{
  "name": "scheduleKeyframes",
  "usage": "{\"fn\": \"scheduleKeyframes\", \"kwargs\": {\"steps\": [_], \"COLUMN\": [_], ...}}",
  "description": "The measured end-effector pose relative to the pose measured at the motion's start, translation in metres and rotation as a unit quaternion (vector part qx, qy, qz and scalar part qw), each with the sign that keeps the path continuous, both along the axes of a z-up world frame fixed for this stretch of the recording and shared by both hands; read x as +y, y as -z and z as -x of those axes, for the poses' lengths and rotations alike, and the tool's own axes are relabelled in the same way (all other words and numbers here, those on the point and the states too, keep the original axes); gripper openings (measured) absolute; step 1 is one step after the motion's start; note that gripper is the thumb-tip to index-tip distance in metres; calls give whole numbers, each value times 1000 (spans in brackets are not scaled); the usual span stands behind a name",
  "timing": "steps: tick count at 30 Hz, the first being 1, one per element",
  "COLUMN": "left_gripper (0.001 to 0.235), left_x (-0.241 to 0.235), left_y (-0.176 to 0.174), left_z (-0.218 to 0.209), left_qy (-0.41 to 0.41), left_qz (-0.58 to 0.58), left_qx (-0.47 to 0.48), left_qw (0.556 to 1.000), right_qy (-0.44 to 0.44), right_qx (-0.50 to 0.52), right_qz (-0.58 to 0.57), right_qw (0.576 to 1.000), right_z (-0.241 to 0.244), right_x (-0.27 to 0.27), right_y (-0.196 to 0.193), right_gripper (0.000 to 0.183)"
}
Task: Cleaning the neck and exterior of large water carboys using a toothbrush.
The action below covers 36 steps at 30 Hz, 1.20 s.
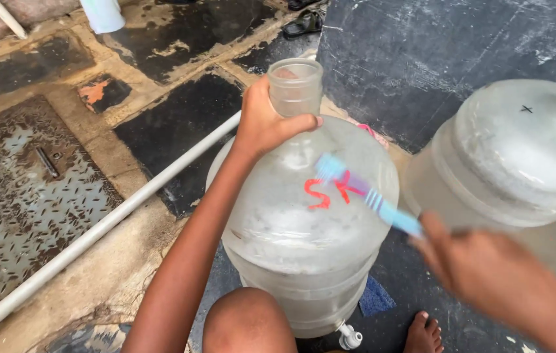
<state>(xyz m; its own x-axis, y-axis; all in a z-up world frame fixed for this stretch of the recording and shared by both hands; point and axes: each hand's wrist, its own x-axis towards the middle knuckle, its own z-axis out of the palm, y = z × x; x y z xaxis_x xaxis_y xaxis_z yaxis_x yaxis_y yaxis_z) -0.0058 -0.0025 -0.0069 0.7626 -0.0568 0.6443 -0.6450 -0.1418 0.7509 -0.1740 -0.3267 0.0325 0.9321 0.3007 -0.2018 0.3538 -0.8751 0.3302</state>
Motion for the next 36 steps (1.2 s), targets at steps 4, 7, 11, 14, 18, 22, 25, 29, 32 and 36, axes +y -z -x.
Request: {"fn": "scheduleKeyframes", "kwargs": {"steps": [4,7,11,14,18,22,25,29,32,36], "left_gripper": [54,53,54,55,53,50,47,46,43,45], "left_x": [-5,-2,-4,-10,-1,-2,1,-3,5,6], "left_y": [-2,-7,-7,-10,-7,-7,-7,-12,-7,-4], "left_z": [7,4,4,1,-1,-2,-3,5,-4,-1], "left_qy": [16,19,31,30,49,29,48,55,56,58], "left_qz": [-13,-25,-13,-10,-11,-10,-13,0,-13,4], "left_qx": [16,18,37,21,27,40,40,44,44,32], "left_qw": [1000,999,999,999,998,999,998,998,997,998], "right_qy": [-11,-49,-108,18,-85,-34,-67,-10,14,62], "right_qx": [11,-23,-57,-25,-37,-79,-114,-57,-87,-75], "right_qz": [-48,-54,-46,-30,-88,-120,-136,-96,-114,-157], "right_qw": [999,997,991,999,992,989,982,994,990,983], "right_z": [-15,-8,-15,-14,18,17,21,15,39,29], "right_x": [-7,-37,-58,-59,-65,-46,-57,-76,-106,-88], "right_y": [2,16,26,37,87,73,82,101,153,124], "right_gripper": [31,31,29,29,28,29,30,24,23,24]}}
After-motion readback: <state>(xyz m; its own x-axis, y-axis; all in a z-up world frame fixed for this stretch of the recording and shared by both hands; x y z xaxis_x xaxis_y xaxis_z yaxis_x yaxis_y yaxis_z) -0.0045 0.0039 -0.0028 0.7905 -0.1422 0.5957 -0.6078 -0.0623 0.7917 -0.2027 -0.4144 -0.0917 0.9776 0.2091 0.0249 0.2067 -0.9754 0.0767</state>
